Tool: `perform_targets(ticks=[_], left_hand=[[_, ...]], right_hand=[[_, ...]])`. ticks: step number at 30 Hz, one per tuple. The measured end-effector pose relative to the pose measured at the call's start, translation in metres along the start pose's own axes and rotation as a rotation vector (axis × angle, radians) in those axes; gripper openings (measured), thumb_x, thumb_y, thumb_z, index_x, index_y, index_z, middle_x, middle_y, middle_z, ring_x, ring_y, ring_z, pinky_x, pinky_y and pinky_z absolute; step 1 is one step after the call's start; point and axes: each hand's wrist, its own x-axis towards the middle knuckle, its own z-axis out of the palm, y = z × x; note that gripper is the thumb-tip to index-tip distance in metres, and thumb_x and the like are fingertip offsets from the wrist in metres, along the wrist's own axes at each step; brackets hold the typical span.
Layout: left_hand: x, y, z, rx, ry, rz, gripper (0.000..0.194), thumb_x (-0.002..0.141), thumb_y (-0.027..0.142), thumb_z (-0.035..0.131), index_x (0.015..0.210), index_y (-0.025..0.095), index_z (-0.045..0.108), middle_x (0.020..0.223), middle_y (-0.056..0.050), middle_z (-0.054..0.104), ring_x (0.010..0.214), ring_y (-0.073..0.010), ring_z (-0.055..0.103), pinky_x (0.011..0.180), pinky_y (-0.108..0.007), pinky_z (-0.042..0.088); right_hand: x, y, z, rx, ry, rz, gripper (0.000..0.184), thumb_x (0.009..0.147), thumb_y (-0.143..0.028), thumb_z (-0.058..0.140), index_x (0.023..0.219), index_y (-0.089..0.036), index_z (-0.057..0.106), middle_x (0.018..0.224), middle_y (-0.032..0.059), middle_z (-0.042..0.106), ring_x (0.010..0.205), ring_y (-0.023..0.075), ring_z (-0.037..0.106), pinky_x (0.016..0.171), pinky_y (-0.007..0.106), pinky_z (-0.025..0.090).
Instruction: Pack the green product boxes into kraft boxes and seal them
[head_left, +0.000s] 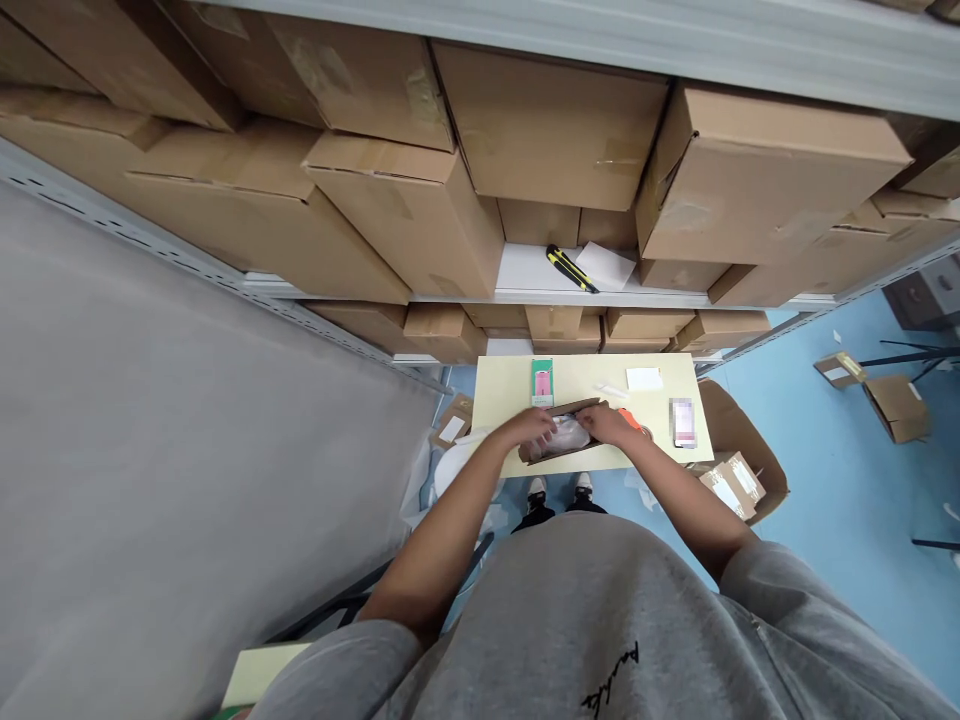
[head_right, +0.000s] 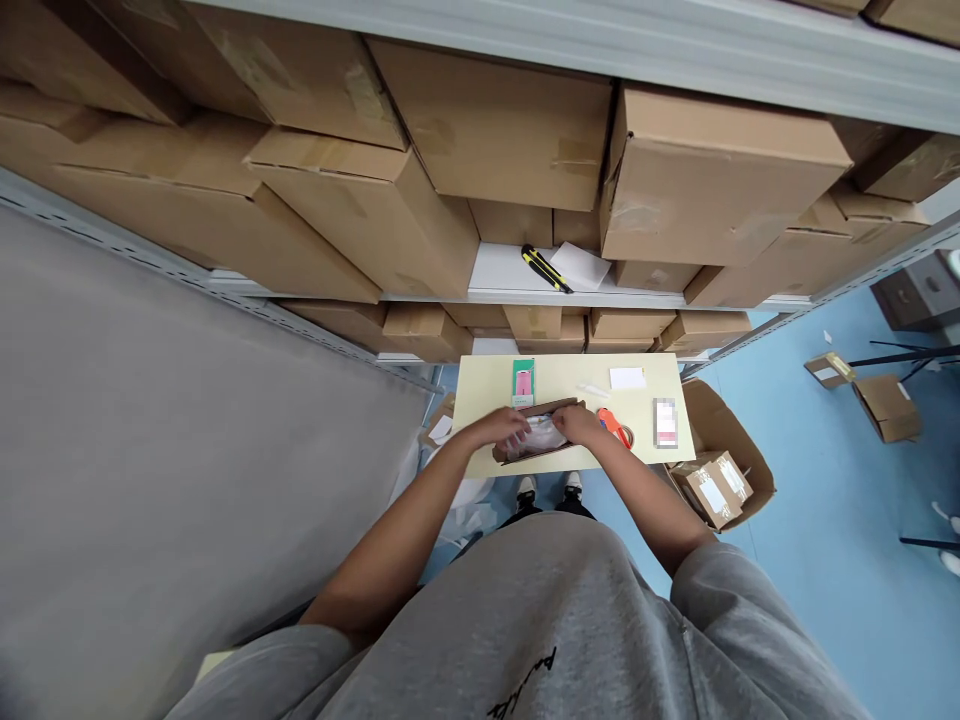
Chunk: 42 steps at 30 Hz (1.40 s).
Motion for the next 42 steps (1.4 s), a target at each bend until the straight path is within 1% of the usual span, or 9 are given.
perform_targets(ticks=[3, 6, 14, 18, 24, 29, 32, 35, 42], left_hand=[[0.009, -0.015, -0.043, 0.054, 0.251, -0.096, 0.041, 0.103, 0.05, 0.059, 0.118, 0.016, 0.078, 0.108, -0.012, 0.084, 0.093, -0.0249, 0.081, 0.075, -0.03, 0.06], [0.035, -0.012, -0.064, 0.118, 0.211, -0.238, 0.056, 0.094, 0.059, 0.073, 0.122, 0.01, 0.074, 0.118, -0.021, 0.082, 0.095, -0.0306, 0.081, 0.072, -0.031, 0.058], [0.104, 0.017, -0.045, 0.127, 0.145, -0.348, 0.105, 0.072, 0.055, 0.097, 0.149, 0.003, 0.047, 0.141, -0.031, 0.07, 0.132, -0.0378, 0.07, 0.09, -0.031, 0.055], [0.114, 0.023, -0.044, 0.006, 0.167, -0.441, 0.119, 0.065, 0.042, 0.1, 0.157, 0.007, 0.035, 0.141, -0.03, 0.069, 0.123, -0.041, 0.074, 0.091, -0.037, 0.058], [0.083, 0.024, -0.081, 0.11, 0.227, -0.347, 0.092, 0.068, 0.034, 0.093, 0.147, 0.014, 0.049, 0.139, -0.022, 0.072, 0.119, -0.035, 0.076, 0.086, -0.033, 0.057], [-0.01, 0.027, -0.115, 0.262, 0.464, -0.114, 0.077, 0.079, 0.039, 0.084, 0.148, 0.027, 0.051, 0.126, -0.007, 0.078, 0.113, -0.0287, 0.076, 0.087, -0.033, 0.055], [-0.073, 0.037, -0.098, 0.356, 0.59, 0.169, 0.086, 0.079, 0.035, 0.084, 0.157, 0.032, 0.048, 0.146, -0.004, 0.069, 0.132, -0.0293, 0.067, 0.102, -0.035, 0.054], [-0.107, 0.053, -0.054, 0.435, 0.485, 0.314, 0.087, 0.078, 0.033, 0.084, 0.158, 0.032, 0.052, 0.152, -0.007, 0.064, 0.141, -0.0316, 0.06, 0.107, -0.036, 0.053], [-0.068, 0.063, 0.026, 0.552, 0.224, 0.266, 0.07, 0.079, 0.016, 0.081, 0.146, 0.022, 0.063, 0.142, -0.013, 0.068, 0.133, -0.0338, 0.065, 0.103, -0.039, 0.056]], right_hand=[[-0.015, 0.0, -0.012, 0.016, 0.168, 0.006, 0.031, 0.106, -0.023, 0.055, 0.123, -0.027, 0.082, 0.128, 0.0073, 0.08, 0.117, 0.0254, 0.072, 0.095, 0.031, 0.054], [-0.025, -0.002, -0.011, 0.036, 0.232, 0.01, 0.031, 0.104, -0.019, 0.059, 0.126, -0.024, 0.08, 0.129, 0.009, 0.077, 0.119, 0.0247, 0.07, 0.101, 0.032, 0.053], [-0.039, -0.004, 0.016, 0.135, 0.286, -0.003, 0.033, 0.103, -0.018, 0.064, 0.13, -0.026, 0.08, 0.132, 0.0105, 0.075, 0.127, 0.0271, 0.068, 0.112, 0.04, 0.052], [-0.043, -0.001, 0.022, 0.202, 0.321, 0.002, 0.03, 0.102, -0.016, 0.063, 0.126, -0.023, 0.081, 0.127, 0.0103, 0.076, 0.122, 0.0269, 0.071, 0.108, 0.041, 0.056], [-0.045, 0.01, 0.017, 0.313, 0.379, -0.086, 0.031, 0.099, -0.013, 0.061, 0.122, -0.023, 0.08, 0.127, 0.0103, 0.076, 0.12, 0.0268, 0.07, 0.107, 0.044, 0.057], [-0.048, 0.01, 0.004, 0.506, 0.562, -0.124, 0.034, 0.104, -0.024, 0.054, 0.13, -0.024, 0.075, 0.127, 0.0099, 0.075, 0.117, 0.0254, 0.071, 0.104, 0.043, 0.059], [-0.051, 0.005, -0.006, 0.638, 0.671, -0.143, 0.037, 0.111, -0.037, 0.047, 0.136, -0.025, 0.072, 0.136, 0.011, 0.072, 0.121, 0.0247, 0.07, 0.102, 0.04, 0.061], [-0.053, 0.004, -0.013, 0.68, 0.69, -0.146, 0.042, 0.114, -0.045, 0.042, 0.139, -0.025, 0.07, 0.137, 0.0113, 0.072, 0.122, 0.0243, 0.07, 0.101, 0.039, 0.061], [-0.055, 0.006, -0.003, 0.187, 0.468, 0.116, 0.032, 0.108, -0.028, 0.054, 0.129, -0.02, 0.077, 0.134, 0.0145, 0.072, 0.126, 0.0285, 0.067, 0.111, 0.042, 0.054]])
